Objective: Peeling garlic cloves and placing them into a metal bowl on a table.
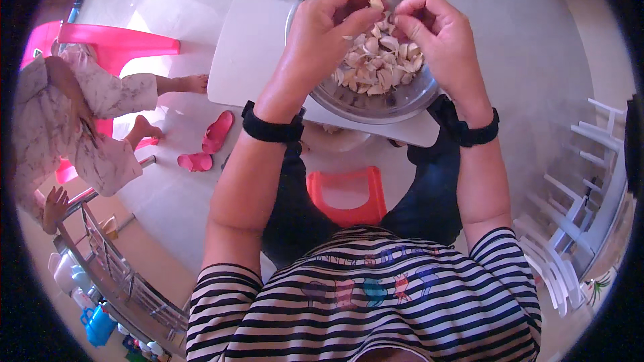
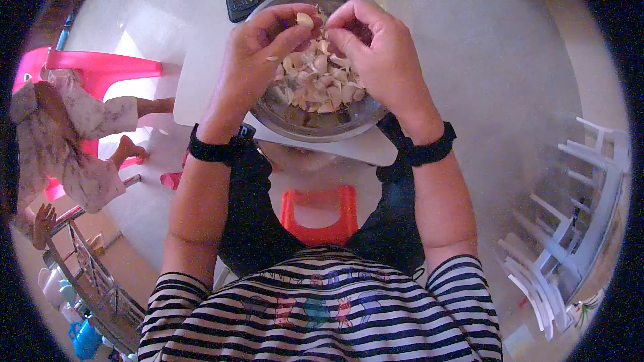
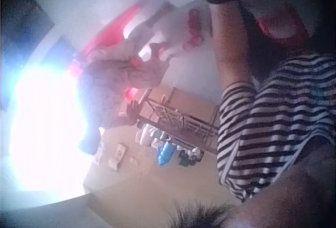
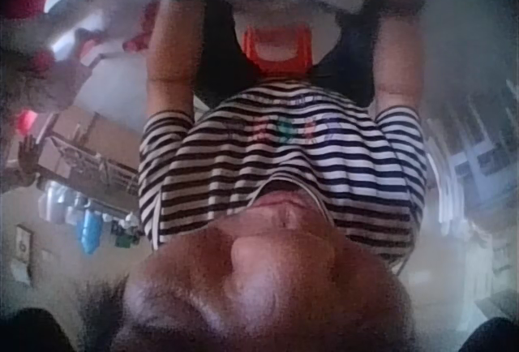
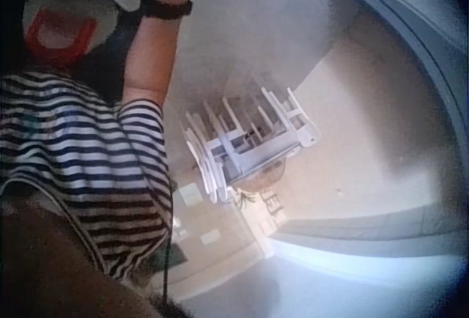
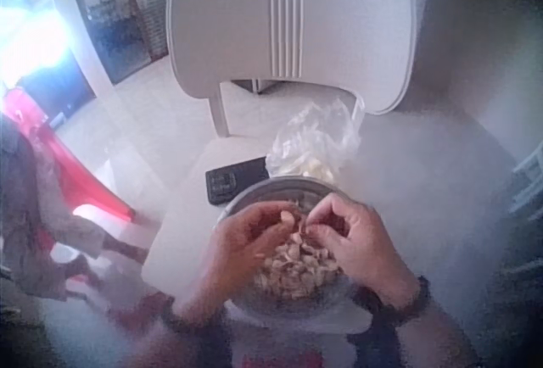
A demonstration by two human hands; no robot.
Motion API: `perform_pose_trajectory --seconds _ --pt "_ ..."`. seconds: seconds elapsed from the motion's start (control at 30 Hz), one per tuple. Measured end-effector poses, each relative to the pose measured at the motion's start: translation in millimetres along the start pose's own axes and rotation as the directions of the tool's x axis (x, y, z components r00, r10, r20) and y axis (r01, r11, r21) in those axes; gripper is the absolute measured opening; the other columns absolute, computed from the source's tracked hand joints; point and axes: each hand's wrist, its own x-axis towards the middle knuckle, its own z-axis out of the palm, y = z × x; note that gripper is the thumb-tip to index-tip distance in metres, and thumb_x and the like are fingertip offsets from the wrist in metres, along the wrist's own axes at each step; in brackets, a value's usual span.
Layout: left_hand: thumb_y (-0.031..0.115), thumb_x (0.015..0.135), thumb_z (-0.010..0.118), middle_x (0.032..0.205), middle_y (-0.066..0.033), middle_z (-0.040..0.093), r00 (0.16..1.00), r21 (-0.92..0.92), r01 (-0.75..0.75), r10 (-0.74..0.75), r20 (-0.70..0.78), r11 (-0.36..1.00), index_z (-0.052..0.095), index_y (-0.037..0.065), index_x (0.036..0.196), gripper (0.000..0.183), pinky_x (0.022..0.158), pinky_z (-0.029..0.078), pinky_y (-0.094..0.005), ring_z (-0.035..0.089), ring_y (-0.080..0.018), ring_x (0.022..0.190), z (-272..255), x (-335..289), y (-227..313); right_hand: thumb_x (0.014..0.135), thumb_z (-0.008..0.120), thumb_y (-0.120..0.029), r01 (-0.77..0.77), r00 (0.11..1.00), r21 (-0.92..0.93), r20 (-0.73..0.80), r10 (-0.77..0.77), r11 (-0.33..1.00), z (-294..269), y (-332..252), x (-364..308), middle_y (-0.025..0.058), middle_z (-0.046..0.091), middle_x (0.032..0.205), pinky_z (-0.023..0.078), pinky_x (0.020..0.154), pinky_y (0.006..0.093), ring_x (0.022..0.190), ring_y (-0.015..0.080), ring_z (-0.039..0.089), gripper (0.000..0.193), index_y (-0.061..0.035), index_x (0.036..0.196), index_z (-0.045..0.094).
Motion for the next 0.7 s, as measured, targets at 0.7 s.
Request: perform_pose_trajectory --seconds 0.7 --pt "0.003 0.087 0.062 0.100 -0.0052 0.062 0.997 -0.144 -0.004 0.015 0.078 0.990 0.053 0.003 0.104 0.019 0.074 0.050 -0.0222 0.060 -0.0096 0.088 1.8 -1.7 6.8 0.084 0.069 -0.012 -0.042 0.999 0.264 0.017 0.038 0.964 1.6 -1.5 0.4 -0.0003 0.064 0.087 0.049 0.072 0.0210 0.078 0.0060 0.058 0.018 -0.0024 0.098 0.064"
